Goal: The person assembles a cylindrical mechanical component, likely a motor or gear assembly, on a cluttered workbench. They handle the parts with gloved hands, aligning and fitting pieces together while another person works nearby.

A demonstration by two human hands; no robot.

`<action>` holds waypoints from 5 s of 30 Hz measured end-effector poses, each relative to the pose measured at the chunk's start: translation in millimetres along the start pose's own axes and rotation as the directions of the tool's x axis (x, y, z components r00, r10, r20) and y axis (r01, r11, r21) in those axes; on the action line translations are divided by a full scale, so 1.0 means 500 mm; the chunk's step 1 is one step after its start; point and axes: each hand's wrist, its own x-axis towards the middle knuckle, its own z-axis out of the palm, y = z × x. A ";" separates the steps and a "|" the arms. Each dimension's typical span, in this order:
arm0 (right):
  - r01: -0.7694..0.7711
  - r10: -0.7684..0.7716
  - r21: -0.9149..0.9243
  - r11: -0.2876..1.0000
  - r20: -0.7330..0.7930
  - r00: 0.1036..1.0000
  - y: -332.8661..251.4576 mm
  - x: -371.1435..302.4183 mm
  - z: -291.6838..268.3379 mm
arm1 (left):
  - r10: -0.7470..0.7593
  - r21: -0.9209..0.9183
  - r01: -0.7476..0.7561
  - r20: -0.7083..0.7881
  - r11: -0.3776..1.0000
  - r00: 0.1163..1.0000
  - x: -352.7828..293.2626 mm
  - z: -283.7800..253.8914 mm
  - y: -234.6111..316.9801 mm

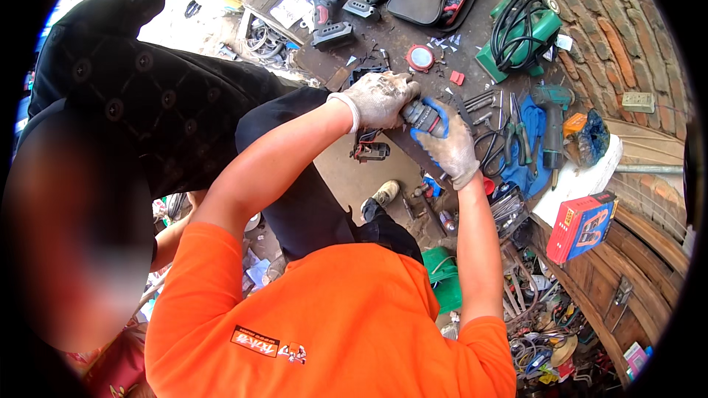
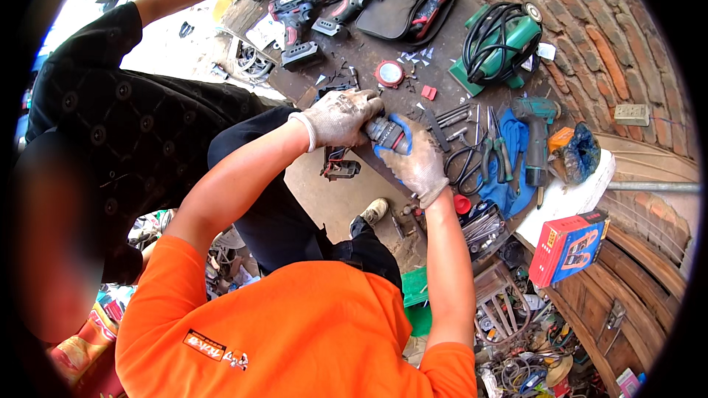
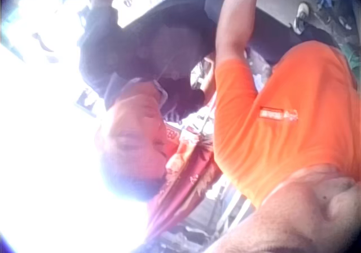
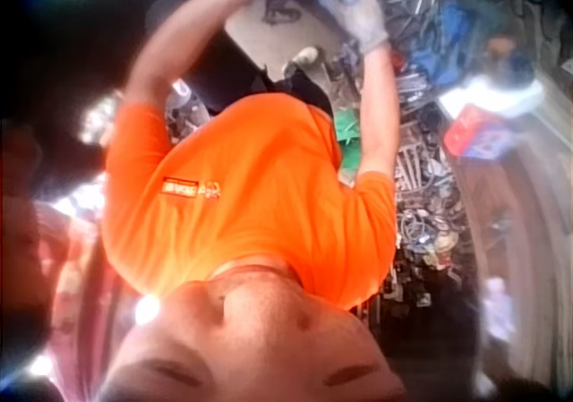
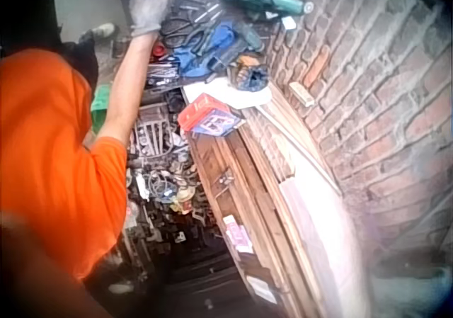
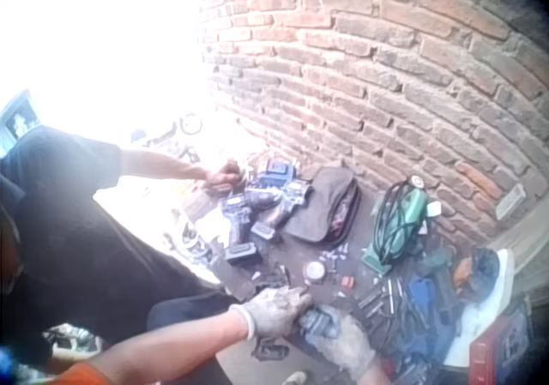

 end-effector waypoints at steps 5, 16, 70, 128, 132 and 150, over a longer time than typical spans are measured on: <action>0.071 -0.072 -0.071 0.995 -0.011 0.997 0.020 0.001 0.000 | -0.010 -0.017 0.010 0.003 1.000 1.000 0.004 0.008 -0.004; 0.190 -0.200 -0.297 0.936 -0.006 0.980 0.011 0.009 0.004 | -0.062 -0.025 0.065 0.090 0.998 0.994 0.022 0.011 -0.010; 0.188 -0.184 0.132 0.973 -0.039 0.982 0.065 0.022 0.022 | -0.034 0.110 0.023 0.103 0.994 0.994 0.037 0.017 0.001; 0.182 -0.181 -0.003 0.983 -0.109 0.977 0.096 0.027 0.012 | -0.077 0.137 0.063 0.105 0.989 0.991 0.055 0.043 0.003; 0.163 -0.166 -0.036 0.986 -0.088 0.982 0.085 0.026 0.010 | -0.095 0.133 0.077 0.134 0.988 0.986 0.056 0.040 0.004; 0.102 -0.103 -0.023 0.995 -0.061 0.993 0.092 0.026 0.000 | -0.032 0.106 0.017 0.140 0.994 0.990 0.054 0.026 0.011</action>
